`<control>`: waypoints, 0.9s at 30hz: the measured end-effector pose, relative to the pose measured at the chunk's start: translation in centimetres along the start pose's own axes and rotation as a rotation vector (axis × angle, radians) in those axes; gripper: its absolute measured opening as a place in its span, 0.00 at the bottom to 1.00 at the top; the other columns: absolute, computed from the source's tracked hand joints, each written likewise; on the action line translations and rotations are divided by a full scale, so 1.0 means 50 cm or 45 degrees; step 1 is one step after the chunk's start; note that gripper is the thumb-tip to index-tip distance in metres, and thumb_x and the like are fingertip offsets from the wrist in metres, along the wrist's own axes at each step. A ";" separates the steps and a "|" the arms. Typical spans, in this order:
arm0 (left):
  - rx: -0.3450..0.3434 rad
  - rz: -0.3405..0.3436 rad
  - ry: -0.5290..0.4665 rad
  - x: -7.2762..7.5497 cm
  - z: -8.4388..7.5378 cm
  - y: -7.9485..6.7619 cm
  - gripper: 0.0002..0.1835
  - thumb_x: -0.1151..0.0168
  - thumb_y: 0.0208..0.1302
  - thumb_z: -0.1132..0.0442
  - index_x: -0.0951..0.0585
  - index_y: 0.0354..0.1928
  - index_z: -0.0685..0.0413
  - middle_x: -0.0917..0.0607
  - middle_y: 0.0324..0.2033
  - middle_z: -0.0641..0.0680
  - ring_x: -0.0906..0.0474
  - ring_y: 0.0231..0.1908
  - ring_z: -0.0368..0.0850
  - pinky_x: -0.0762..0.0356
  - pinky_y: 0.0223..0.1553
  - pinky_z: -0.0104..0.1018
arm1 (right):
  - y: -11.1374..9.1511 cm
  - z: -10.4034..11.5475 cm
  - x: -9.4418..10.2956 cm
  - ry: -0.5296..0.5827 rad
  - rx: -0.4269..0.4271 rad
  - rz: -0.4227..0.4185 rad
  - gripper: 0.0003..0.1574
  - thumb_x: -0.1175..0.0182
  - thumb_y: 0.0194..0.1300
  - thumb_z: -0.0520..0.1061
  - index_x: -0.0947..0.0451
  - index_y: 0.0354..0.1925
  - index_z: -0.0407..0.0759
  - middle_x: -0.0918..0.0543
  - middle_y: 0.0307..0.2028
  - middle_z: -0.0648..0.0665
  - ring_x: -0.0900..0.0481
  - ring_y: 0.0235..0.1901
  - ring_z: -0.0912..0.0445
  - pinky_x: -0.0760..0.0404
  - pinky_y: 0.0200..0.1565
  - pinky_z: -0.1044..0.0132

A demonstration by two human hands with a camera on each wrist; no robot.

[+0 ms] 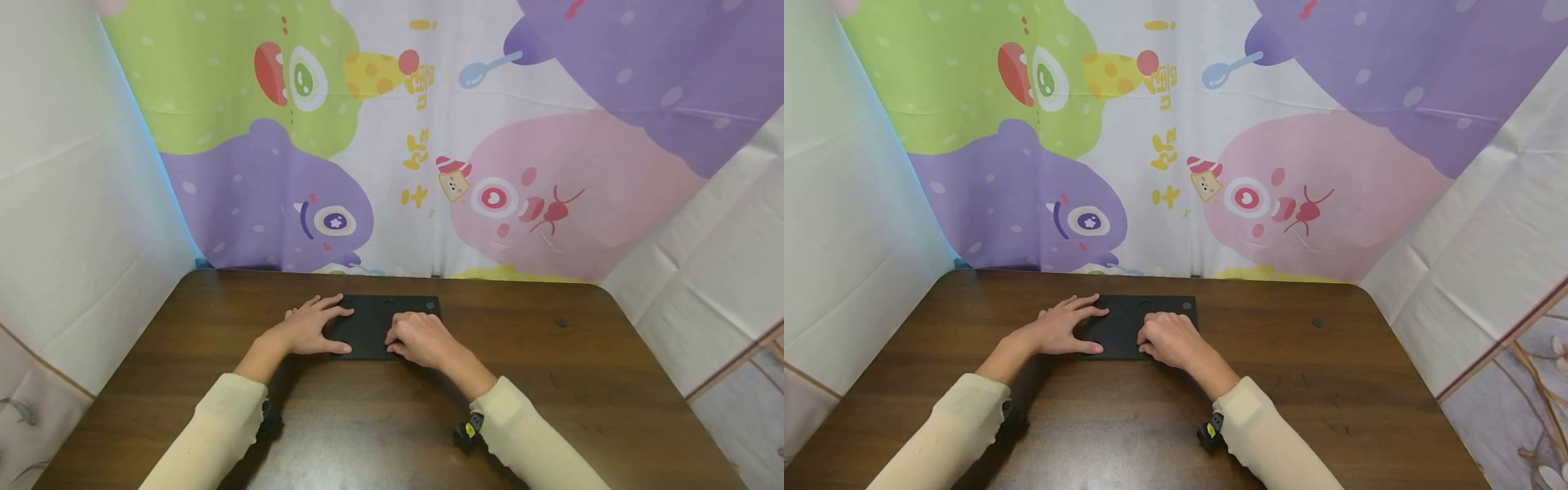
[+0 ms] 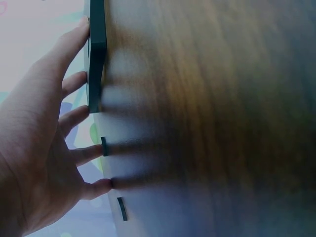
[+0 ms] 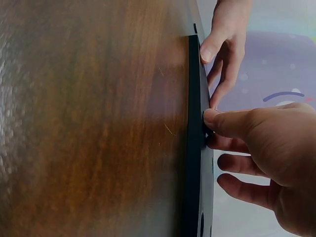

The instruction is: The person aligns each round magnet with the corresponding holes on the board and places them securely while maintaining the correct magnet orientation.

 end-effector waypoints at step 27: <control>-0.001 -0.010 -0.002 0.000 -0.001 0.000 0.47 0.25 0.68 0.30 0.26 0.84 0.38 0.42 0.92 0.58 0.51 0.89 0.81 0.48 0.73 0.96 | -0.002 0.001 -0.001 0.004 -0.003 -0.039 0.06 0.22 0.73 0.48 0.01 0.45 0.51 0.07 0.40 0.50 0.09 0.39 0.56 0.15 0.33 0.68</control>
Point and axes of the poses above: each hand's wrist, its own y-axis towards the middle knuckle, its own x-axis out of the back of the hand, z = x × y, the point moved 10 cm from there along y, towards the middle knuckle
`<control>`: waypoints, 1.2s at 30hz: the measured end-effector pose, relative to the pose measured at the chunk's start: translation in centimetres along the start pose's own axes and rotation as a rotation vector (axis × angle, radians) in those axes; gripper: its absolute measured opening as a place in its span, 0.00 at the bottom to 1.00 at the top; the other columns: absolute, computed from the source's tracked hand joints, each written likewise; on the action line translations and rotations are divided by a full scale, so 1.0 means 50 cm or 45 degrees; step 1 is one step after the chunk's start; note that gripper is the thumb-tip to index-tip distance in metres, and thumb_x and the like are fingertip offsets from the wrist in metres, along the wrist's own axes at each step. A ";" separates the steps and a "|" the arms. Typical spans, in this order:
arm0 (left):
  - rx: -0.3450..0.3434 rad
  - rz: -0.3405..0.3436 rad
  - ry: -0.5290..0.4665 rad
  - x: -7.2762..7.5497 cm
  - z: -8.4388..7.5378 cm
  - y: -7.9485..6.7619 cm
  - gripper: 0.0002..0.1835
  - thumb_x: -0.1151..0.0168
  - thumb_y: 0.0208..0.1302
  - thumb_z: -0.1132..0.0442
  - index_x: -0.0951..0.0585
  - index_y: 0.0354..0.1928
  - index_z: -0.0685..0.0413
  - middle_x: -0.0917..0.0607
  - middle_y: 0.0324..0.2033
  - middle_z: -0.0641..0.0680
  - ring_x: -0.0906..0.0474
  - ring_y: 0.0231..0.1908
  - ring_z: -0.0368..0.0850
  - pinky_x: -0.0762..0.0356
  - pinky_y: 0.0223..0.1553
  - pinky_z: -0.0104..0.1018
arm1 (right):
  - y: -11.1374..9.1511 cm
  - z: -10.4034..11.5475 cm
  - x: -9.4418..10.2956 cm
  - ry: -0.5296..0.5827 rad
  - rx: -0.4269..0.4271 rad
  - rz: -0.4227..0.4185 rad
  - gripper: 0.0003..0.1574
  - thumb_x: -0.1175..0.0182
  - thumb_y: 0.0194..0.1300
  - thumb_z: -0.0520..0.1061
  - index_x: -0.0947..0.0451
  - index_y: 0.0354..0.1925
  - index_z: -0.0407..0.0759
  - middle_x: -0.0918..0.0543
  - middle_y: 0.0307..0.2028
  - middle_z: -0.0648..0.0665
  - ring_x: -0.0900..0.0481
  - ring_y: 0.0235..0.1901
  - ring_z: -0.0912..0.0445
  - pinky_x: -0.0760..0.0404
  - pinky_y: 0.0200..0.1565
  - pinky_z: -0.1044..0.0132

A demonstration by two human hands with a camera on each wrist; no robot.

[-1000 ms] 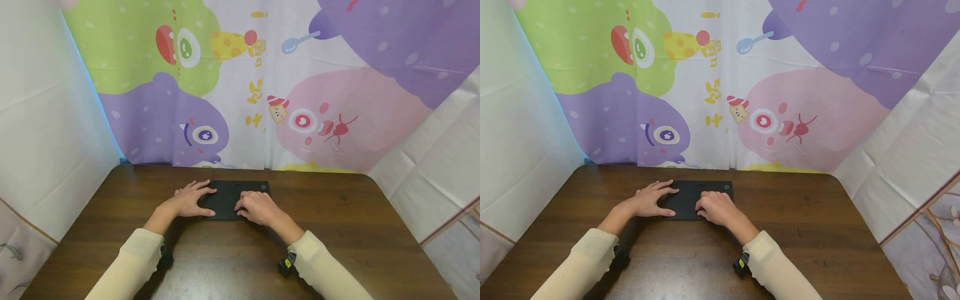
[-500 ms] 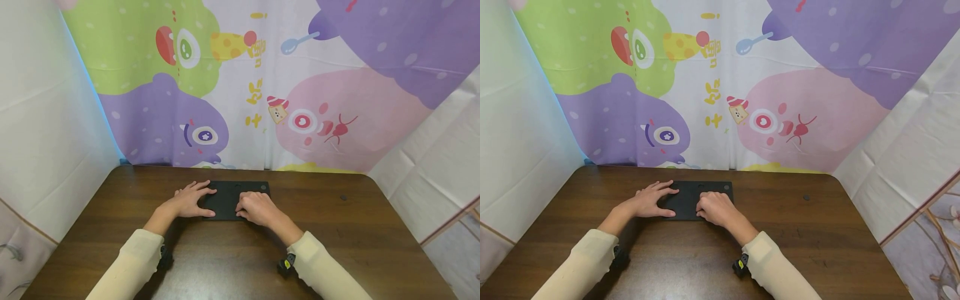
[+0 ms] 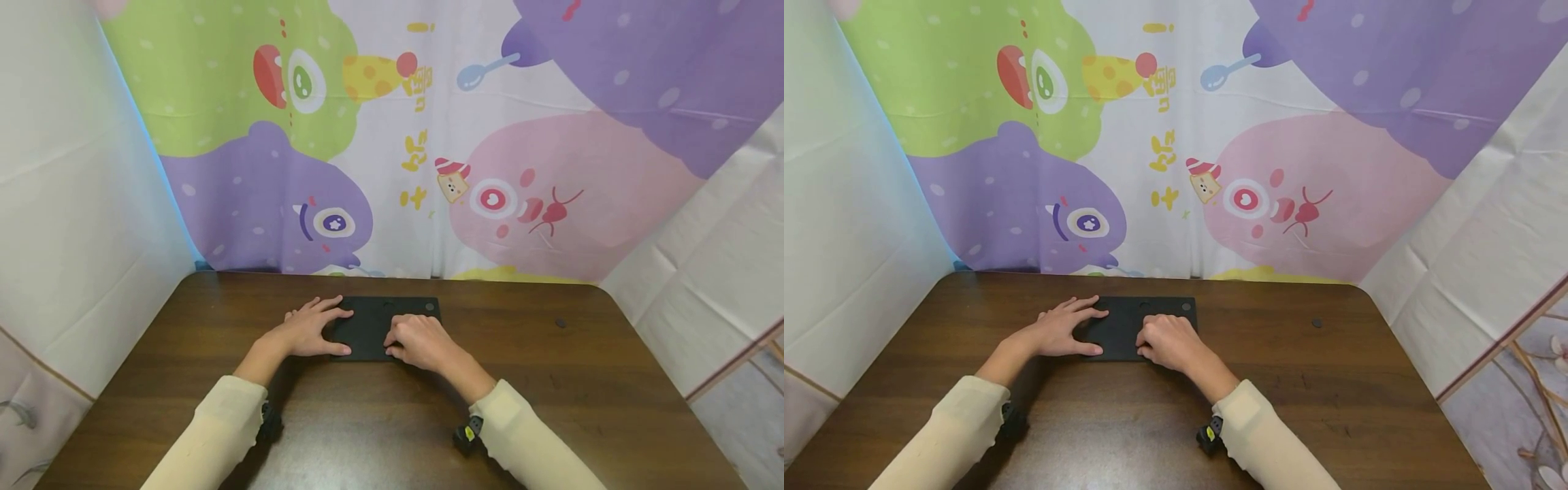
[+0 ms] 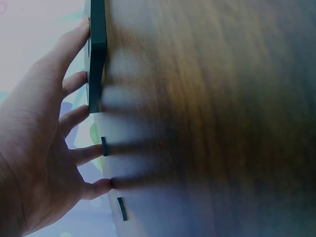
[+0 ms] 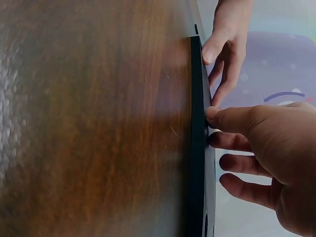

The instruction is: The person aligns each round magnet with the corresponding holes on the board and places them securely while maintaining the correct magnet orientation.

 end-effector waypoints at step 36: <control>-0.013 -0.008 0.010 0.001 -0.002 -0.001 0.47 0.25 0.68 0.31 0.26 0.84 0.39 0.41 0.91 0.59 0.50 0.88 0.82 0.47 0.72 0.97 | -0.018 -0.031 0.020 -0.029 -0.064 -0.053 0.10 0.21 0.73 0.54 0.03 0.50 0.55 0.07 0.43 0.51 0.09 0.38 0.55 0.21 0.29 0.69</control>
Point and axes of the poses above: each hand's wrist, its own y-axis towards the middle knuckle, its own x-axis out of the back of the hand, z = x × y, the point moved 10 cm from there along y, towards the middle knuckle
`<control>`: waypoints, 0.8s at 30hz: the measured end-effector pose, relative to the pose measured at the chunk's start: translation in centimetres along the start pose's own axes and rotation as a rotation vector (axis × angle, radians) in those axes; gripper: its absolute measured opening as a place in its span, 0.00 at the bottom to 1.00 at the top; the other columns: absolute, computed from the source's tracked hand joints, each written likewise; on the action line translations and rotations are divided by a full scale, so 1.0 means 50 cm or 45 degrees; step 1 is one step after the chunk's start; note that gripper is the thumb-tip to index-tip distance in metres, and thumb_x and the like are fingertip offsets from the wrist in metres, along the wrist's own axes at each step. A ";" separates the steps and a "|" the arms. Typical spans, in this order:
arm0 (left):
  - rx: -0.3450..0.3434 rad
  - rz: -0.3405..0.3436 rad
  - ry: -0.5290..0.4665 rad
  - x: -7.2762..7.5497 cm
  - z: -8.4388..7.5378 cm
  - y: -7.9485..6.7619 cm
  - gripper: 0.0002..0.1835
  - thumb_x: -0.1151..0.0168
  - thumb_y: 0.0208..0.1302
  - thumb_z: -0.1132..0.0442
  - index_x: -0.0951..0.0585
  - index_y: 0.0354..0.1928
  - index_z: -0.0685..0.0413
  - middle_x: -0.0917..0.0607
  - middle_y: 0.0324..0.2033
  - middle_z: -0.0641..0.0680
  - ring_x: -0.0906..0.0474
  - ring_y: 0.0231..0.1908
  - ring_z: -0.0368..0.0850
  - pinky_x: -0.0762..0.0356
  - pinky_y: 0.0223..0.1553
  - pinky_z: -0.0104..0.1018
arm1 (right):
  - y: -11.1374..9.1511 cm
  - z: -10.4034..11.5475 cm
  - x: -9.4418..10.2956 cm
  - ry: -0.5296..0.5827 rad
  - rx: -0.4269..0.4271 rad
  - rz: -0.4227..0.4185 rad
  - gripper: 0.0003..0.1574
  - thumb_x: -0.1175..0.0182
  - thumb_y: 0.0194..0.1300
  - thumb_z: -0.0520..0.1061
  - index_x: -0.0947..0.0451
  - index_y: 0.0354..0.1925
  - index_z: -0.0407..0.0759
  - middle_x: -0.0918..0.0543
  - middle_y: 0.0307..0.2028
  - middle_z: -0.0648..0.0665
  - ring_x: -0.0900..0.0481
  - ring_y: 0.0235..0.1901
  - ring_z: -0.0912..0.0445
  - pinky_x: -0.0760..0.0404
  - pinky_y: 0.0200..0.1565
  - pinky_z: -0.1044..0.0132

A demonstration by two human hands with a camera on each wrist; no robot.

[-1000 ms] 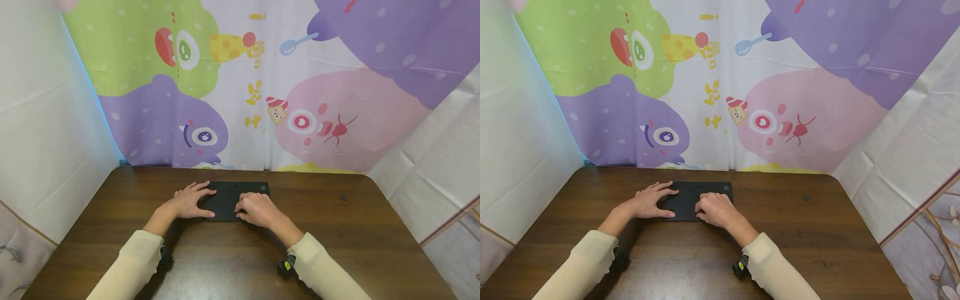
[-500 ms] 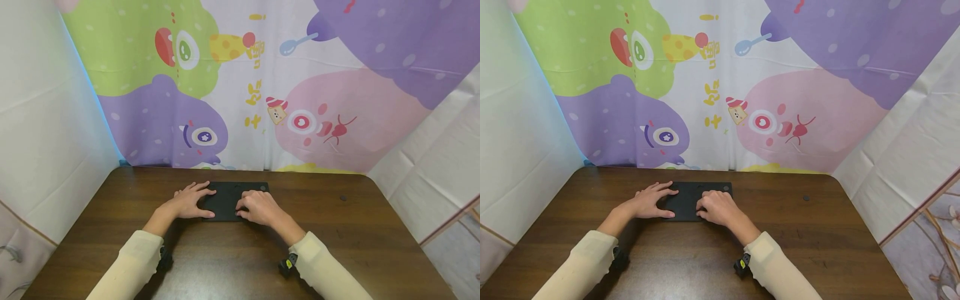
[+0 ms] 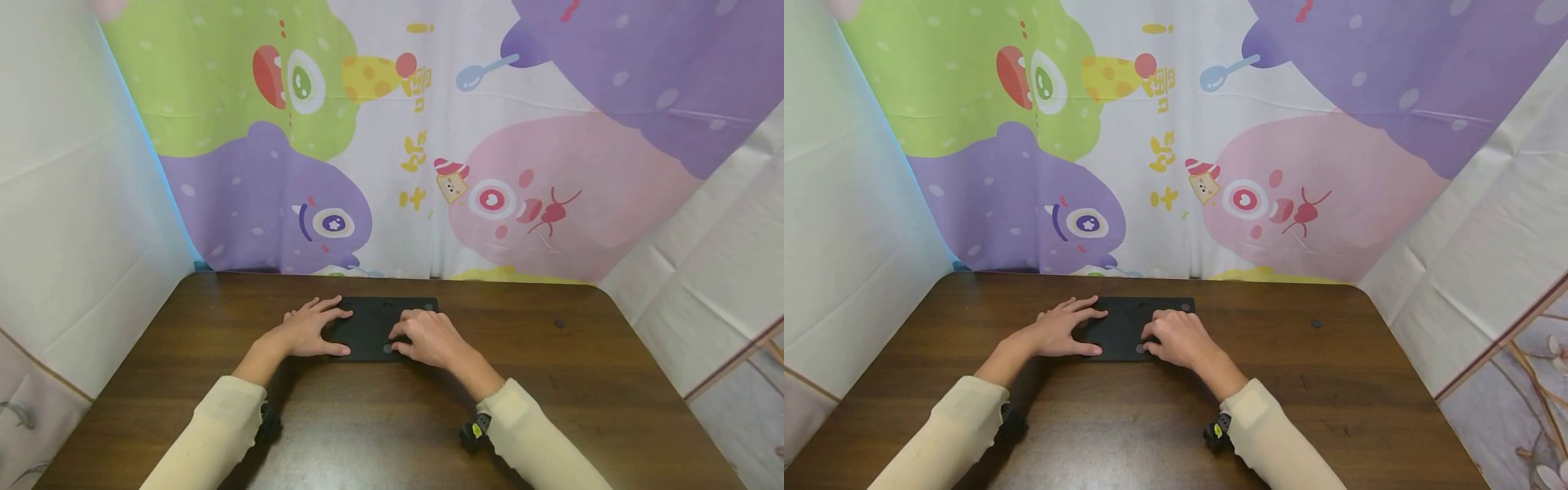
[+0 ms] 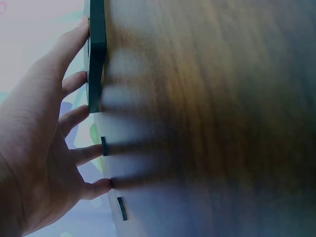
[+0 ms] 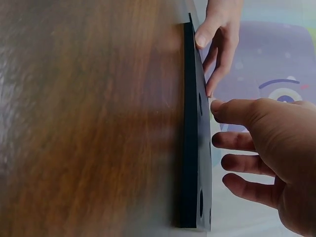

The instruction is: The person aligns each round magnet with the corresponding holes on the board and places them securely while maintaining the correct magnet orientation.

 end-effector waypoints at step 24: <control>-0.003 0.004 -0.009 -0.001 0.001 -0.001 0.47 0.24 0.68 0.31 0.26 0.84 0.39 0.41 0.91 0.59 0.51 0.88 0.82 0.48 0.73 0.97 | -0.029 -0.034 0.001 0.009 -0.046 -0.014 0.14 0.22 0.74 0.54 0.04 0.54 0.55 0.08 0.46 0.49 0.10 0.37 0.54 0.27 0.25 0.71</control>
Point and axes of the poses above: each hand's wrist, its own y-axis towards the middle knuckle, its own x-axis out of the back of the hand, z = x × y, the point moved 10 cm from there along y, towards the middle knuckle
